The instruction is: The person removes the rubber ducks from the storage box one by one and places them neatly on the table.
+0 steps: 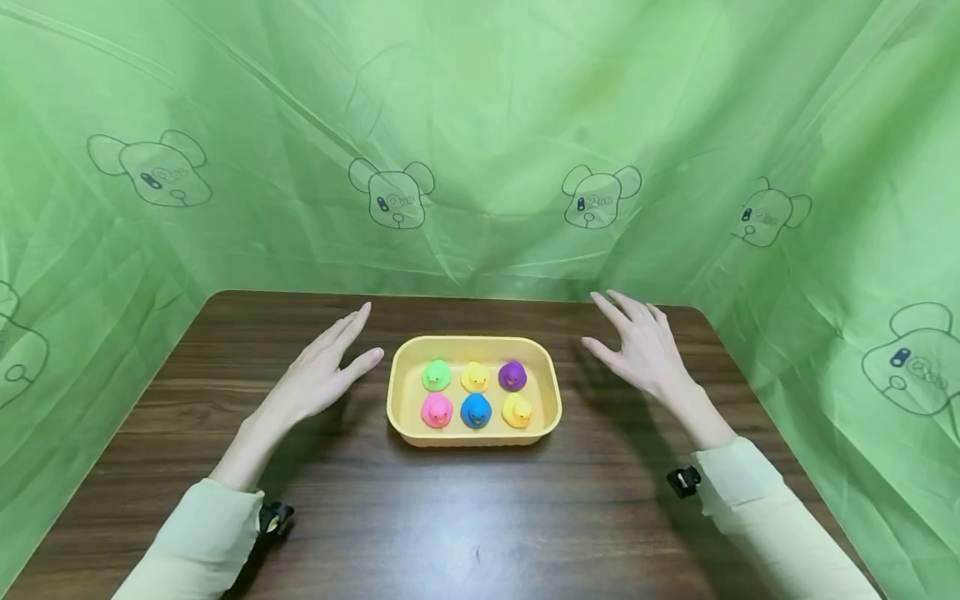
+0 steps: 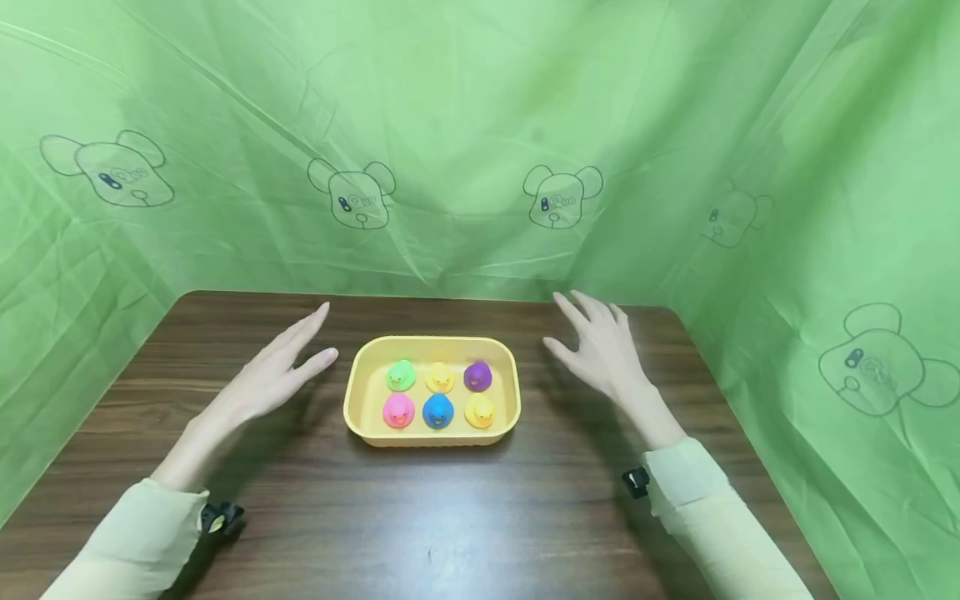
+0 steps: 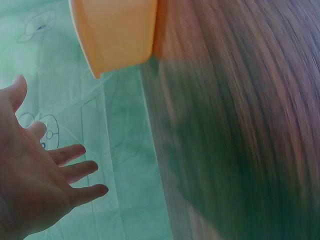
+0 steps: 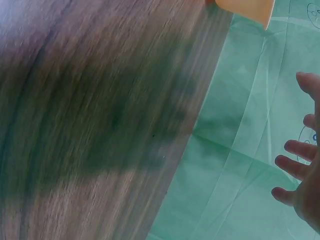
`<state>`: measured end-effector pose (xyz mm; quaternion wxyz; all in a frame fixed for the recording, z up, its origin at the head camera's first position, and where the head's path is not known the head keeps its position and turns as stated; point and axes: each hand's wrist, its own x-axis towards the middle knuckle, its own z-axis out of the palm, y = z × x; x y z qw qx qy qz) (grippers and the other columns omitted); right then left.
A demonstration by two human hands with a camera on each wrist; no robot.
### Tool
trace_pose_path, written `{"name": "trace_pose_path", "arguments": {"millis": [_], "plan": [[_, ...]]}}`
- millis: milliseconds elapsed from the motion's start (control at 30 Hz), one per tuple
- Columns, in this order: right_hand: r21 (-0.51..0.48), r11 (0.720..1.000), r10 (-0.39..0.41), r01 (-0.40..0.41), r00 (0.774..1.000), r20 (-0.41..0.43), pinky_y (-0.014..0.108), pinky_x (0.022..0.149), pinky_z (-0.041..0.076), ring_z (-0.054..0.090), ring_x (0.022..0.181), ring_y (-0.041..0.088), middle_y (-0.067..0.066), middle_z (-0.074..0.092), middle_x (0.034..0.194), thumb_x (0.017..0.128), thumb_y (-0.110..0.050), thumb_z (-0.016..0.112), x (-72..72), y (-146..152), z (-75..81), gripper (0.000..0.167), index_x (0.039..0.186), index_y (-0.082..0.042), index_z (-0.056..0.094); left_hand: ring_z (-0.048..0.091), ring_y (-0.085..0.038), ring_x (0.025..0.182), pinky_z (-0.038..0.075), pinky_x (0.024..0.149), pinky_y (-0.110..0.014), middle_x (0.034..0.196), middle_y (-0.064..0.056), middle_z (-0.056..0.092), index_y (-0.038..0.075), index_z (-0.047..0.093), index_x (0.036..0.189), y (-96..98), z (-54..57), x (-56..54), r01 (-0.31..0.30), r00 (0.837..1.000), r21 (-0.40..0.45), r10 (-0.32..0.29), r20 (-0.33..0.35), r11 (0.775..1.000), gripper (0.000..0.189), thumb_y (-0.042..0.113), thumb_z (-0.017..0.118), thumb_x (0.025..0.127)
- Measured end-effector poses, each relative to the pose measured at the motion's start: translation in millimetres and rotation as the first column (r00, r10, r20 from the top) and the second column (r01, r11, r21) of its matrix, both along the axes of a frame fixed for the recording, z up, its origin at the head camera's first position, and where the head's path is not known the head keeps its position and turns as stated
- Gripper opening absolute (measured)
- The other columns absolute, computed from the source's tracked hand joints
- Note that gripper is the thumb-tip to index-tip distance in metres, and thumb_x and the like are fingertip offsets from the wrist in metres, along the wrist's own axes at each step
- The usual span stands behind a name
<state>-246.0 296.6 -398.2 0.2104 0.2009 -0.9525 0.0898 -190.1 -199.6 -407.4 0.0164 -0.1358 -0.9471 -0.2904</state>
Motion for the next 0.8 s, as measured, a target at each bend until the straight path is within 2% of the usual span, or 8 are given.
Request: {"name": "trace_pose_path", "arguments": {"millis": [167,333,567,800], "plan": [[-0.037,0.999,0.013,-0.014,1.0,-0.018,0.064,0.112,0.034,0.055,0.132,0.041,0.016,0.056,0.15,0.09,-0.044,0.075,3.7,-6,2.4,0.071,0.152,-0.021,0.052,0.02,-0.036,0.16,0.021,0.122,-0.068,0.174,-0.005,0.018,0.045,0.004,0.163,5.1,-2.9,3.5,0.012,0.998,0.115,-0.02,0.062,0.993,0.075,0.062,0.047,0.104],[-0.084,0.996,0.029,-0.033,0.998,-0.052,0.06,0.11,0.038,0.058,0.13,0.038,0.014,0.061,0.145,0.091,-0.042,0.075,6.7,-12,4.9,0.065,0.149,-0.021,0.056,0.018,-0.038,0.16,0.019,0.123,-0.068,0.174,-0.006,0.015,0.045,0.002,0.163,9.7,-8.7,4.5,0.025,0.994,0.184,-0.044,0.103,0.983,0.074,0.059,0.046,0.105],[-0.129,0.989,0.061,-0.074,0.993,-0.098,0.057,0.101,0.046,0.063,0.124,0.034,0.012,0.066,0.138,0.091,-0.038,0.075,7.1,-21,5.2,0.059,0.144,-0.019,0.061,0.018,-0.038,0.16,0.019,0.123,-0.069,0.174,-0.005,0.017,0.044,0.005,0.164,15.0,-15.2,5.6,0.026,0.989,0.222,-0.058,0.137,0.975,0.071,0.058,0.044,0.106],[-0.15,0.986,0.059,-0.068,0.996,-0.067,0.057,0.097,0.049,0.064,0.123,0.033,0.011,0.066,0.138,0.092,-0.038,0.074,10.6,-29,8.1,0.057,0.145,-0.021,0.06,0.011,-0.044,0.159,0.013,0.123,-0.07,0.175,-0.003,0.012,0.038,0.006,0.165,19.8,-19.3,8.8,0.028,0.979,0.253,-0.078,0.188,0.967,0.069,0.055,0.04,0.108]]}}
